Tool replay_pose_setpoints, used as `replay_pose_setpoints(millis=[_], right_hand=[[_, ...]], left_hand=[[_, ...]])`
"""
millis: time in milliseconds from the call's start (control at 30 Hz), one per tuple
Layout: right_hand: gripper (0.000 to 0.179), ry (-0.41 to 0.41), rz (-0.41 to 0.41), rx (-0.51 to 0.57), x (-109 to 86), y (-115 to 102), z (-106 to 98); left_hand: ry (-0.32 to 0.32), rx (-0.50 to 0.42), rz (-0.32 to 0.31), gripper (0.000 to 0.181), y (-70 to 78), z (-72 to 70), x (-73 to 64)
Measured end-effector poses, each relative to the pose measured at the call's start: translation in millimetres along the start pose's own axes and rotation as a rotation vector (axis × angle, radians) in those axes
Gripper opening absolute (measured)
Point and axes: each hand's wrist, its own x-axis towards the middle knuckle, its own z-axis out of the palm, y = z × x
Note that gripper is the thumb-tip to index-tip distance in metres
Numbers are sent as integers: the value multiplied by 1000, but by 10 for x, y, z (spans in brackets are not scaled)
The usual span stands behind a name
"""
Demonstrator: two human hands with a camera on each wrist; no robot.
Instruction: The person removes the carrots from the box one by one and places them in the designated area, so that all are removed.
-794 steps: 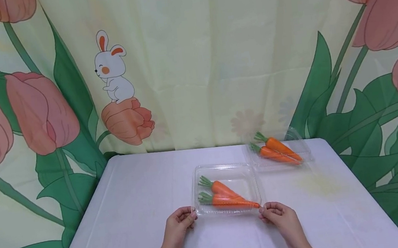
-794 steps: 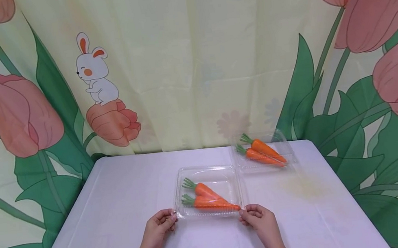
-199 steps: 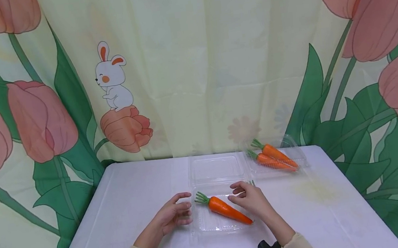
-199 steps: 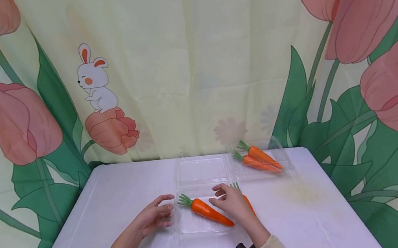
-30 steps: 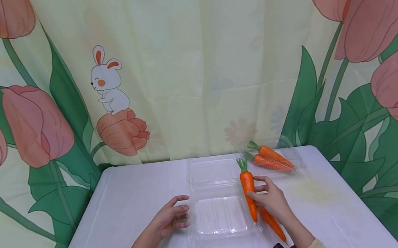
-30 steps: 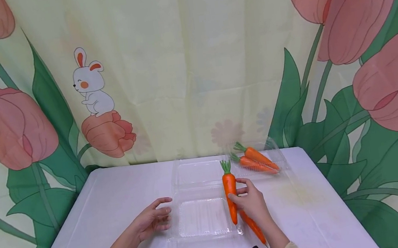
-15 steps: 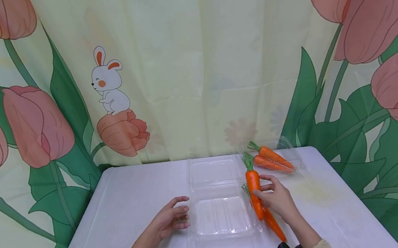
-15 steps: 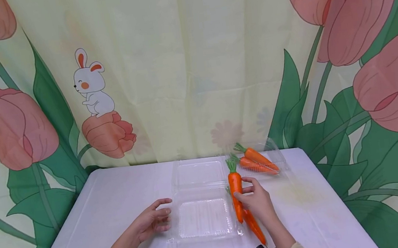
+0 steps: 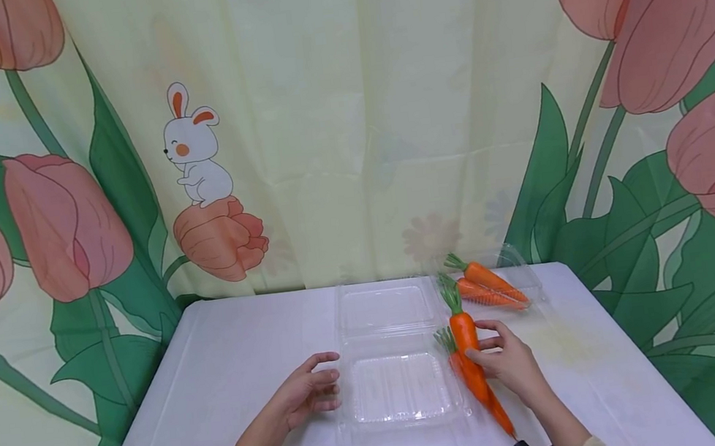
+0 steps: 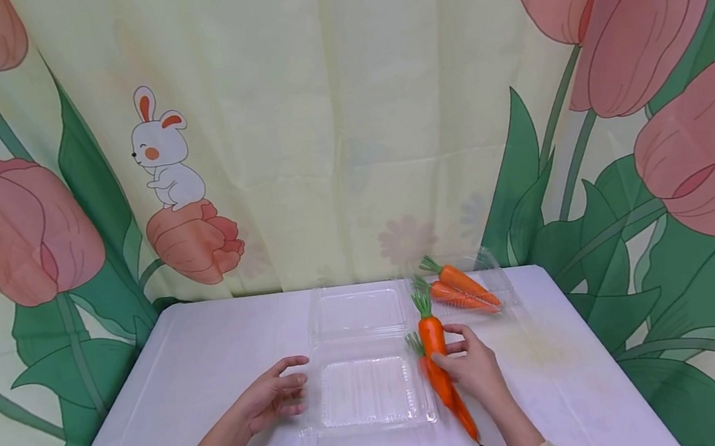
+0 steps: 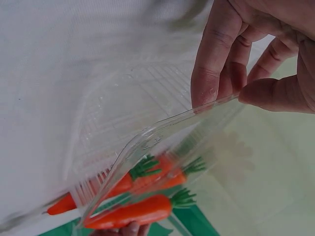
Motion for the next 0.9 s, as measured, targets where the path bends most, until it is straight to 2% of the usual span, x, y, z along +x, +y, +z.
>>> replay_pose_setpoints(millis=[300,900], right_hand=[[68,0,25,-48,-35,89,-79],[65,-52,72,-156,-59,323,-237]], left_hand=[[-11,-7,3,48,-13,-17,11],[-7,-10,-5,46,-3,-17,-4]])
